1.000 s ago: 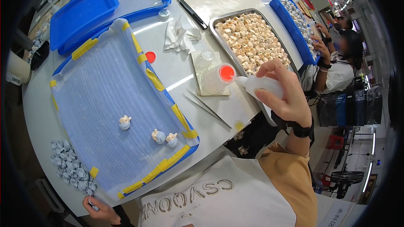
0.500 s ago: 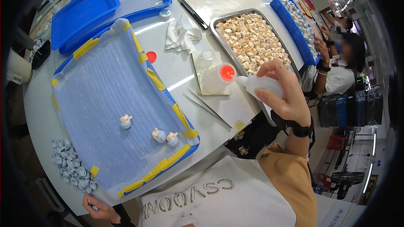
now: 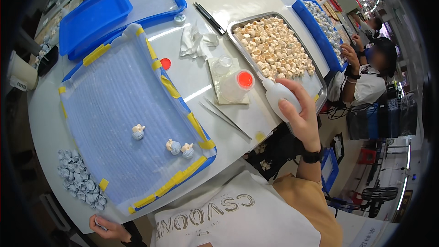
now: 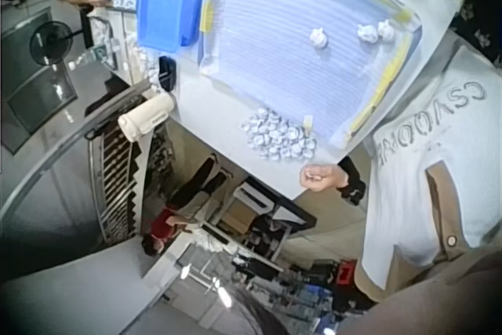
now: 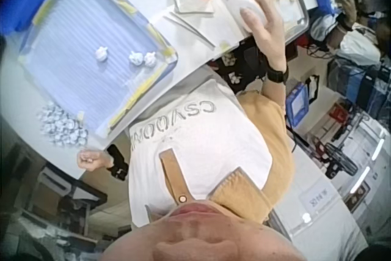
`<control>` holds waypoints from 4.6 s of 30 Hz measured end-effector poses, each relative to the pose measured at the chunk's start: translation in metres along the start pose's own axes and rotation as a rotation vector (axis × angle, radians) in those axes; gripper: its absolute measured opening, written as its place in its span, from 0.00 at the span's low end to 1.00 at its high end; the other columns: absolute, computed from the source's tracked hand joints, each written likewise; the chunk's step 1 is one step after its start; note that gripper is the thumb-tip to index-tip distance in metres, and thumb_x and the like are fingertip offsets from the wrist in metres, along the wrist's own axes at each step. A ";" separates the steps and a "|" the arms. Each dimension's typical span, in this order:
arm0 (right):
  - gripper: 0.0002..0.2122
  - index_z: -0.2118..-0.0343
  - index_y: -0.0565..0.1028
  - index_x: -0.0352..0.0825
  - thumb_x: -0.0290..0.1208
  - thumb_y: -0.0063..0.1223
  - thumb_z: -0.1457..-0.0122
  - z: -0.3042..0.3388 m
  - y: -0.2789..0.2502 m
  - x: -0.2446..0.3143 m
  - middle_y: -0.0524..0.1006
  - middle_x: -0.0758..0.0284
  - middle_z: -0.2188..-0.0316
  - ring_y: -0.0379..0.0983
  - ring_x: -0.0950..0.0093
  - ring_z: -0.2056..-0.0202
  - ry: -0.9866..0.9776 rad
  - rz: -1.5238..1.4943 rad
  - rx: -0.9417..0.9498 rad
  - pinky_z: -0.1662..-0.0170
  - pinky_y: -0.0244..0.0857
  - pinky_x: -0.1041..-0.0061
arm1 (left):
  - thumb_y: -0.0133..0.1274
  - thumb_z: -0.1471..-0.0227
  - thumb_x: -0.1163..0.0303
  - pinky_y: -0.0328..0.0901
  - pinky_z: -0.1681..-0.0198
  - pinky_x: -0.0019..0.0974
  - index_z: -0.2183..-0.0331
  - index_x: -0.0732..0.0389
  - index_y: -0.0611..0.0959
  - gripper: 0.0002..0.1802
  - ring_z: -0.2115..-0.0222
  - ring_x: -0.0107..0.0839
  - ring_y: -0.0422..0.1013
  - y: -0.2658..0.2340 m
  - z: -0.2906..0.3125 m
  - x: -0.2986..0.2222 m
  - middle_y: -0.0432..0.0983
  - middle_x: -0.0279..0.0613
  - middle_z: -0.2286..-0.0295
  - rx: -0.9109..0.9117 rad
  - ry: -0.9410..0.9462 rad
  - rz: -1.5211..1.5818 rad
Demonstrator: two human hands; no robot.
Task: The person assembles small, white, flower-shaped miniature figures by hand. They pick up a base and a top piece, apply glue from a bottle, and press the parts together. The completed figures are placed on a blue tray. The person repeats this process for multiple units throughout the clip.
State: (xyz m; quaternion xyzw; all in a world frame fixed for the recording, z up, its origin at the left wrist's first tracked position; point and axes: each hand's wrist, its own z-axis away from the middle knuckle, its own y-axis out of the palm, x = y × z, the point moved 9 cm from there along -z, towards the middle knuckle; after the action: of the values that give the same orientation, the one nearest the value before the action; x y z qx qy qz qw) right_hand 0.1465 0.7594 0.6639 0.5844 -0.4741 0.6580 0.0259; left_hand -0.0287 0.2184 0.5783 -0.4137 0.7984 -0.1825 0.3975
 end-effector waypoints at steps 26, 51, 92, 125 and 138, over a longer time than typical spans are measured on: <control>0.20 0.57 0.70 0.29 0.20 0.59 0.56 0.003 0.116 0.025 0.78 0.57 0.71 0.77 0.70 0.69 -0.020 -0.122 -0.052 0.67 0.73 0.76 | 0.56 0.60 0.70 0.56 0.85 0.34 0.79 0.56 0.74 0.06 0.86 0.32 0.63 0.091 -0.072 -0.305 0.62 0.35 0.86 0.599 1.187 0.438; 0.31 0.42 0.55 0.29 0.27 0.55 0.47 0.099 0.119 0.164 0.76 0.58 0.67 0.72 0.73 0.71 -0.521 -0.513 0.900 0.64 0.64 0.81 | 0.51 0.65 0.70 0.57 0.86 0.27 0.82 0.57 0.70 0.06 0.86 0.25 0.64 0.115 -0.029 -0.291 0.63 0.32 0.86 0.470 1.388 0.310; 0.10 0.59 0.68 0.30 0.20 0.46 0.46 0.012 0.039 -0.034 0.73 0.69 0.73 0.70 0.84 0.75 0.330 -0.506 0.032 0.76 0.63 0.87 | 0.42 0.43 0.58 0.53 0.85 0.24 0.68 0.68 0.71 0.19 0.87 0.22 0.58 0.096 0.002 -0.191 0.66 0.45 0.79 1.316 -0.663 1.352; 0.23 0.64 0.74 0.29 0.39 0.65 0.62 -0.025 0.042 -0.011 0.70 0.65 0.79 0.67 0.75 0.79 0.016 0.232 -0.123 0.75 0.62 0.76 | 0.49 0.48 0.54 0.52 0.84 0.23 0.72 0.67 0.73 0.21 0.87 0.21 0.58 0.091 0.001 -0.182 0.66 0.42 0.83 1.257 -0.563 1.291; 0.23 0.64 0.73 0.28 0.37 0.66 0.63 -0.006 0.035 -0.013 0.69 0.66 0.80 0.64 0.77 0.79 0.018 0.181 -0.063 0.75 0.61 0.78 | 0.49 0.48 0.53 0.51 0.84 0.23 0.73 0.66 0.73 0.22 0.86 0.21 0.59 0.089 0.002 -0.183 0.67 0.42 0.83 1.264 -0.518 1.278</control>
State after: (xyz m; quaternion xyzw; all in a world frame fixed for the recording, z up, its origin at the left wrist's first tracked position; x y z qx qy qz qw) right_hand 0.1261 0.7510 0.6334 0.5321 -0.5452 0.6478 -0.0112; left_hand -0.0109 0.4184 0.6100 0.3690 0.5137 -0.2318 0.7391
